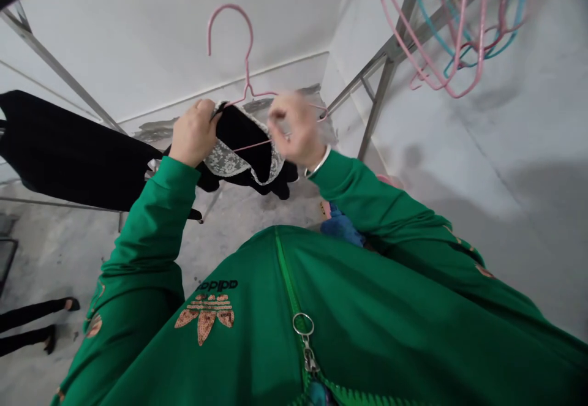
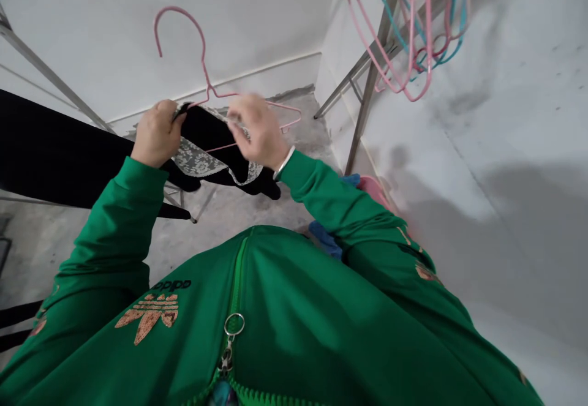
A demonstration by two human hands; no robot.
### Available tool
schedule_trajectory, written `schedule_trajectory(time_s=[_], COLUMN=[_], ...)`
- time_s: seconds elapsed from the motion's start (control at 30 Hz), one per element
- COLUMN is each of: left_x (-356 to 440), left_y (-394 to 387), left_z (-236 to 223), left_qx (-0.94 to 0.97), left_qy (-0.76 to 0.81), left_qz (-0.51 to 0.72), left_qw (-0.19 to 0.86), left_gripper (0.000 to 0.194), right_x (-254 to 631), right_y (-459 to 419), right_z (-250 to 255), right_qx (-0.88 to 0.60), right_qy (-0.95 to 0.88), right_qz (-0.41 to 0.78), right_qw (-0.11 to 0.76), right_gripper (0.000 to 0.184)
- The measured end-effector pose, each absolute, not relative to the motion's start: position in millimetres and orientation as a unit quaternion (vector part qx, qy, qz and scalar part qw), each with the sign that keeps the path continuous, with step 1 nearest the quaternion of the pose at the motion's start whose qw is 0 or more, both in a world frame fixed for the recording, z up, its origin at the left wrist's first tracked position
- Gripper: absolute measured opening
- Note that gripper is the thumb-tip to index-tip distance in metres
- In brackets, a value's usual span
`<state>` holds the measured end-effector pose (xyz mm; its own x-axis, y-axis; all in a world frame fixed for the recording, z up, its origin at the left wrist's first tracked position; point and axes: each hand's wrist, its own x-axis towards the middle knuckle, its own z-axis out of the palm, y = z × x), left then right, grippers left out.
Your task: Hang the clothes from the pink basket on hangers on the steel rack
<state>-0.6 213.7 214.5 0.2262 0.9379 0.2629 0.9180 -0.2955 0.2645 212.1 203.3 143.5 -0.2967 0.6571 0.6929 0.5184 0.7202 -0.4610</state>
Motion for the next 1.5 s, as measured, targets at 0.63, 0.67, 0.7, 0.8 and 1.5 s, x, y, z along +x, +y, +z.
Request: schedule_trajectory(time_s=[0.63, 0.67, 0.7, 0.8, 1.5], left_x=[-57.2, -55.6, -55.0, -62.5, -59.7], left_y=[175.3, 173.1, 171.5, 170.3, 169.0], left_z=[204.3, 205.2, 206.3, 208.6, 199.0], left_qx=[0.738, 0.737, 0.736, 0.724, 0.764], left_qy=[0.6, 0.594, 0.586, 0.575, 0.592], left_qz=[0.279, 0.293, 0.308, 0.35, 0.247], left_qw=[0.13, 0.135, 0.139, 0.151, 0.074], left_gripper=[0.024, 0.025, 0.027, 0.03, 0.027], right_x=[273.1, 271.7, 270.2, 267.0, 302.9], right_y=[224.8, 225.2, 225.5, 225.8, 214.5], right_z=[37.1, 40.5, 43.9, 54.7, 111.3], right_qx=[-0.468, -0.468, -0.47, -0.477, -0.441], right_qy=[-0.762, -0.753, -0.742, -0.679, -0.792], right_qz=[0.232, 0.236, 0.239, 0.282, 0.207], right_qw=[0.383, 0.398, 0.415, 0.481, 0.367], right_gripper=[0.012, 0.01, 0.009, 0.024, 0.055])
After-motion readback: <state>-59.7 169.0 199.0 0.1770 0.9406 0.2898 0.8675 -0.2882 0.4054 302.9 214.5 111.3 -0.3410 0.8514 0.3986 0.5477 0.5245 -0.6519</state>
